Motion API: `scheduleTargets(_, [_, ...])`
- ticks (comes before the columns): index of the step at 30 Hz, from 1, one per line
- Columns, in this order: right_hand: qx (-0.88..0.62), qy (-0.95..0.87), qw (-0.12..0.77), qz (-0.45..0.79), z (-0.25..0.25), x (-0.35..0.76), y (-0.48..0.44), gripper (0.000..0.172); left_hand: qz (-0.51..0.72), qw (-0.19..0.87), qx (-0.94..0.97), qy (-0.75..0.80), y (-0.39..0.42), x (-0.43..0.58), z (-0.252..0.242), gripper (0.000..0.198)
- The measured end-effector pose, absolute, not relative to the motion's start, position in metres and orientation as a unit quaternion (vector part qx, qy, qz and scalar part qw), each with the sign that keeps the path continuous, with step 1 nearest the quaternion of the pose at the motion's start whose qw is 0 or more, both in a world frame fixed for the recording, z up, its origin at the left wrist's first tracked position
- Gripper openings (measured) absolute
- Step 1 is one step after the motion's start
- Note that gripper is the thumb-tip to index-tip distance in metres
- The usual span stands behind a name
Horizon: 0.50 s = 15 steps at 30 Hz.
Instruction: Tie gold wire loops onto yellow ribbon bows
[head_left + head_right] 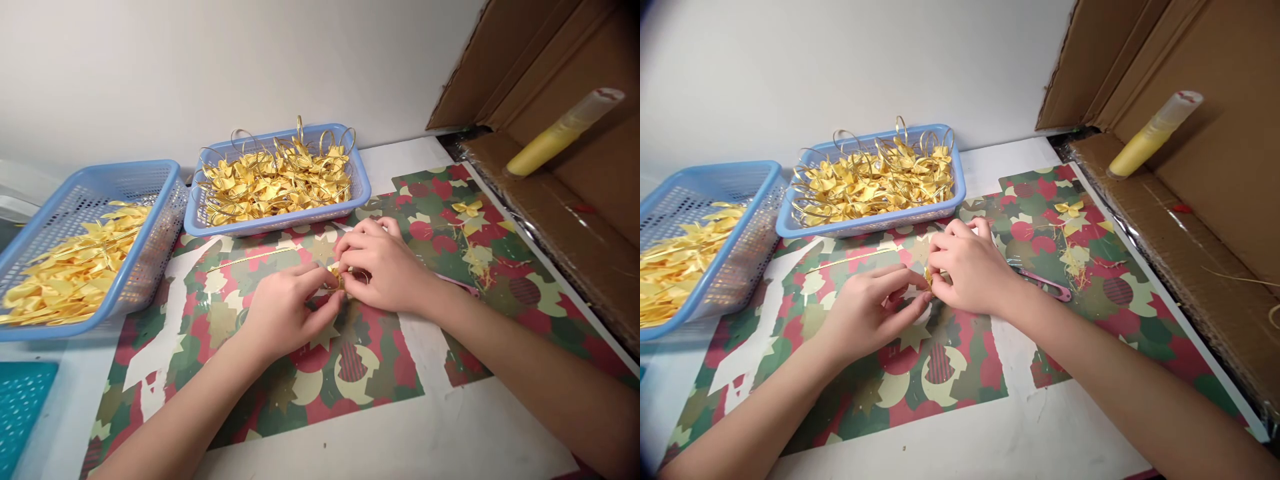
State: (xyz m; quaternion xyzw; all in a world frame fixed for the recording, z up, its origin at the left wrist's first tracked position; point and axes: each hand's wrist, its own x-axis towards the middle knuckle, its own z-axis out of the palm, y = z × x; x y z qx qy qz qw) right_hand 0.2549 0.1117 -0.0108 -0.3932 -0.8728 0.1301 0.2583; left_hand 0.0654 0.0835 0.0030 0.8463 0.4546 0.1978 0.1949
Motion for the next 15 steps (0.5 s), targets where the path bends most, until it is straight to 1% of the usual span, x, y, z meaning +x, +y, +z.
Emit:
scheduleTargets(4, [-0.390,-0.870,0.273,0.129,-0.0080,0.2548,0.1112,0.014,0.202,0.255,0.794,0.513,0.0817,0.0690,0.0079,0.024])
scheduleTargets(9, [-0.391,-0.867,0.279,0.130,-0.0069,0.2536,0.1107,0.015,0.218,0.367,0.702,0.570,0.0814,0.0709,0.0071,0.034])
scheduleTargets(12, [-0.390,-0.868,0.282,0.121,-0.0090,0.2530,0.1101,0.015,0.230,0.385,0.677,0.583,0.0816,0.0718,0.0045,0.036])
scheduleTargets(15, [-0.394,-0.866,0.284,0.122,-0.0112,0.2531,0.1097,0.015,0.246,0.363,0.688,0.578,0.0807,0.0722,0.0020,0.029])
